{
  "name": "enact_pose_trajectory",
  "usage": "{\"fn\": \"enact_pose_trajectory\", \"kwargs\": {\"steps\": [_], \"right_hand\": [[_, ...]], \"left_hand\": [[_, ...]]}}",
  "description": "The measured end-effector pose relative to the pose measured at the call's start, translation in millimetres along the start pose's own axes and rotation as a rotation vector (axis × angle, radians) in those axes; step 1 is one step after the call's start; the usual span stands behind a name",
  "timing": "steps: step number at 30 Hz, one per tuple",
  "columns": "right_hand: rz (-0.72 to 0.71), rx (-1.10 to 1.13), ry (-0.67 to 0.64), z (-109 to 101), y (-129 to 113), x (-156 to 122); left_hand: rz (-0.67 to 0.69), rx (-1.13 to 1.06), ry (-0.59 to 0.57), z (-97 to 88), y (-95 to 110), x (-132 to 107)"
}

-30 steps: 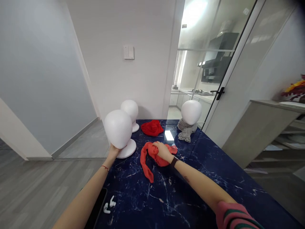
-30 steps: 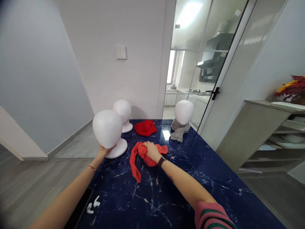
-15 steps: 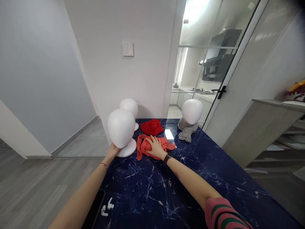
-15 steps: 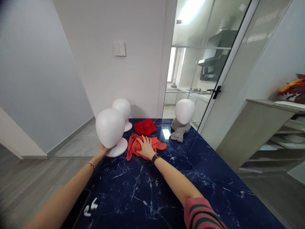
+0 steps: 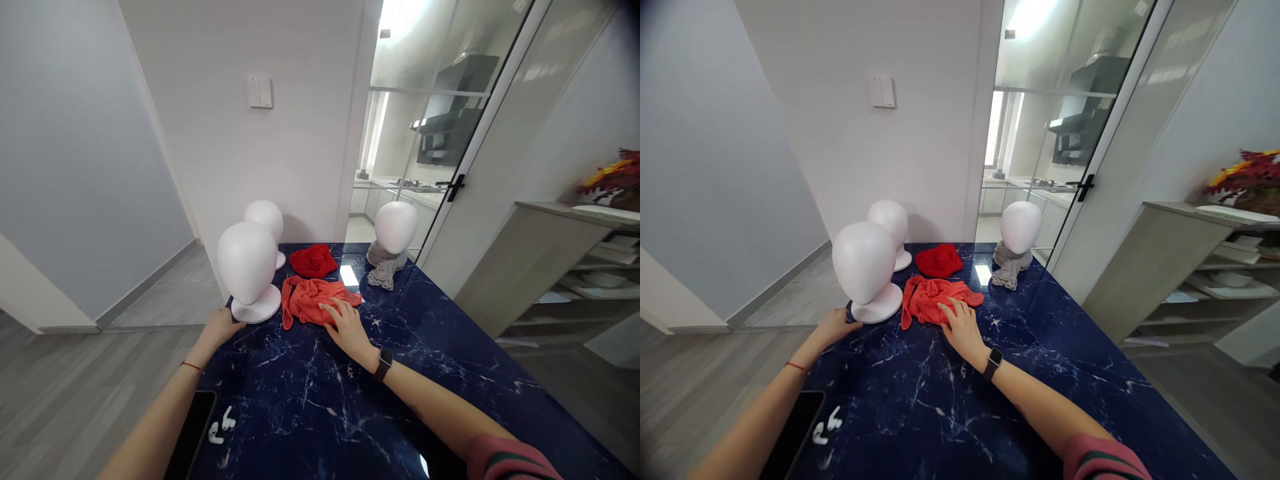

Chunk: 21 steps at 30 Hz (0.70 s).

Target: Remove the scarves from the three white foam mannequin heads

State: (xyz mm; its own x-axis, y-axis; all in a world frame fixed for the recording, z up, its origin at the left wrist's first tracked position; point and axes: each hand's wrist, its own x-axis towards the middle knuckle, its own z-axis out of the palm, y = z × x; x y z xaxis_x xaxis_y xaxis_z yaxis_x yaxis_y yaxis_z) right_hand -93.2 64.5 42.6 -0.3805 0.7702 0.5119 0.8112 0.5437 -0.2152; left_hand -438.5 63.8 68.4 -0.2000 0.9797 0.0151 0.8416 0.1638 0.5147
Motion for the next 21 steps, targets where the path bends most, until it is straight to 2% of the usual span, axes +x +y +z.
{"fn": "enact_pose_trajectory", "kwargs": {"steps": [3, 5, 7, 9, 11, 16, 21], "right_hand": [[0.038, -0.017, -0.047, 2.2, 8.6, -8.5], [0.053, -0.003, -0.078, 6.6, 12.7, -8.2], [0.066, 0.024, -0.104, 11.6, 15.5, -6.3], [0.075, 0.051, -0.115, 15.5, 17.6, -5.0], [0.080, 0.063, -0.113, 17.3, 19.6, -5.1], [0.075, 0.043, -0.138, 19.1, 25.2, -3.3], [0.084, 0.087, -0.157, 30.9, 27.2, 12.3]], "left_hand": [[0.101, 0.057, -0.187, 10.2, 22.3, -18.4], [0.259, 0.038, -0.225, 28.3, 47.0, -27.9], [0.395, 0.063, -0.147, 49.5, 71.3, -33.3], [0.422, 0.132, -0.083, 68.2, 89.3, -33.7], [0.403, 0.178, -0.067, 81.0, 99.4, -30.6], [0.394, 0.166, -0.043, 89.6, 111.6, -24.8], [0.454, 0.046, -0.021, 98.5, 141.5, -25.1]]}}
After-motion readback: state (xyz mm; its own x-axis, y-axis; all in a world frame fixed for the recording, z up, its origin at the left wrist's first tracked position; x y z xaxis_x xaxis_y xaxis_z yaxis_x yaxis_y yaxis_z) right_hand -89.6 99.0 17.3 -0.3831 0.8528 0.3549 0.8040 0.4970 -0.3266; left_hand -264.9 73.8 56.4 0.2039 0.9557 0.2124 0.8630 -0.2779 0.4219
